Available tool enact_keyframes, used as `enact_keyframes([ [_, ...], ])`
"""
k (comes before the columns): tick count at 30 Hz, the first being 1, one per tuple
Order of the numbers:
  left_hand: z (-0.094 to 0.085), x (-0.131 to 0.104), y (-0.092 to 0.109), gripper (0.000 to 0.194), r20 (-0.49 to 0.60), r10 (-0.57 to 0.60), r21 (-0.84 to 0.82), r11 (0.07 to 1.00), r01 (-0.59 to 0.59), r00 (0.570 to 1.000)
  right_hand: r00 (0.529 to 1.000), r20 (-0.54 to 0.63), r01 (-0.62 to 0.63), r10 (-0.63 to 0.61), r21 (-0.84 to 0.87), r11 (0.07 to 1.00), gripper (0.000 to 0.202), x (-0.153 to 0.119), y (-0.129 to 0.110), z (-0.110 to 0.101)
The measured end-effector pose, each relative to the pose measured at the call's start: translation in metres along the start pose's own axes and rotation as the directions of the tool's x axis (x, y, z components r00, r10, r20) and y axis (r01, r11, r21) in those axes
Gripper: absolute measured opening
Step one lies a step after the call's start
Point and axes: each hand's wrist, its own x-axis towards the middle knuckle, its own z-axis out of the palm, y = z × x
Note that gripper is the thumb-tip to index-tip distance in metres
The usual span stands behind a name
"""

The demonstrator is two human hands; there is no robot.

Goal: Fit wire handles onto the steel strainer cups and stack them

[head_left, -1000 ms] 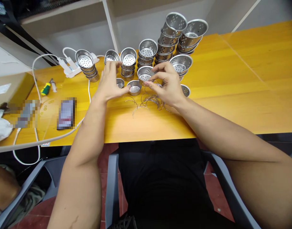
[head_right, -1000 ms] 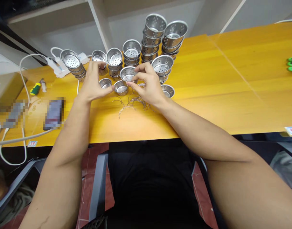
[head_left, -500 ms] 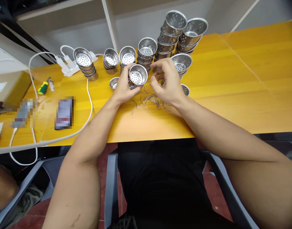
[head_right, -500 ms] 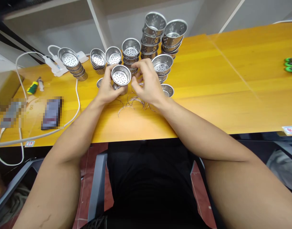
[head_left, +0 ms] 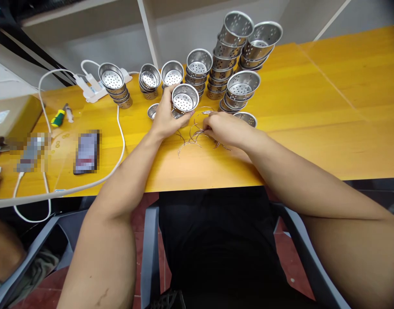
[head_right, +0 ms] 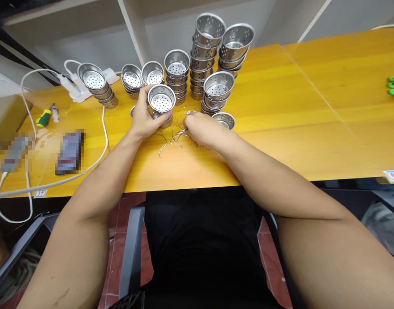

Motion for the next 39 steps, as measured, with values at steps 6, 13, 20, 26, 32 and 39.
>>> enact_keyframes([
  [6, -0.002, 0.0, 0.003, 0.107, -0.018, 0.025, -0.012, 1.0, -0.025, 1.0, 1.0, 0.0, 0.003, -0.003, 0.018, 1.0, 0.024, -0.001, -0.002, -0.001],
  [13, -0.002, -0.001, -0.006, 0.107, -0.009, -0.005, -0.003, 1.0, 0.005, 1.0, 0.973, -0.172, 0.18, -0.154, 0.144, 0.973, 0.017, 0.001, 0.014, -0.008],
  [20, -0.003, -0.001, -0.004, 0.101, -0.015, -0.001, 0.007, 1.0, 0.001, 1.0, 0.925, -0.299, 0.323, -0.236, 0.288, 0.901, 0.015, 0.001, 0.022, -0.007],
  [26, -0.003, -0.001, 0.0, 0.1, -0.035, -0.014, -0.02, 1.0, 0.013, 0.999, 0.861, -0.505, 0.339, -0.058, 0.485, 0.806, 0.044, 0.003, 0.016, -0.001],
  [32, -0.009, 0.001, 0.008, 0.099, -0.053, 0.048, -0.017, 0.999, -0.049, 0.997, 0.782, -0.615, 0.34, 0.107, 0.564, 0.752, 0.077, 0.021, 0.02, 0.017],
  [39, 0.001, 0.002, -0.014, 0.108, -0.092, 0.074, -0.065, 0.995, -0.08, 0.993, 0.747, -0.651, 0.466, 0.133, 0.657, 0.593, 0.081, 0.033, 0.032, 0.027],
])
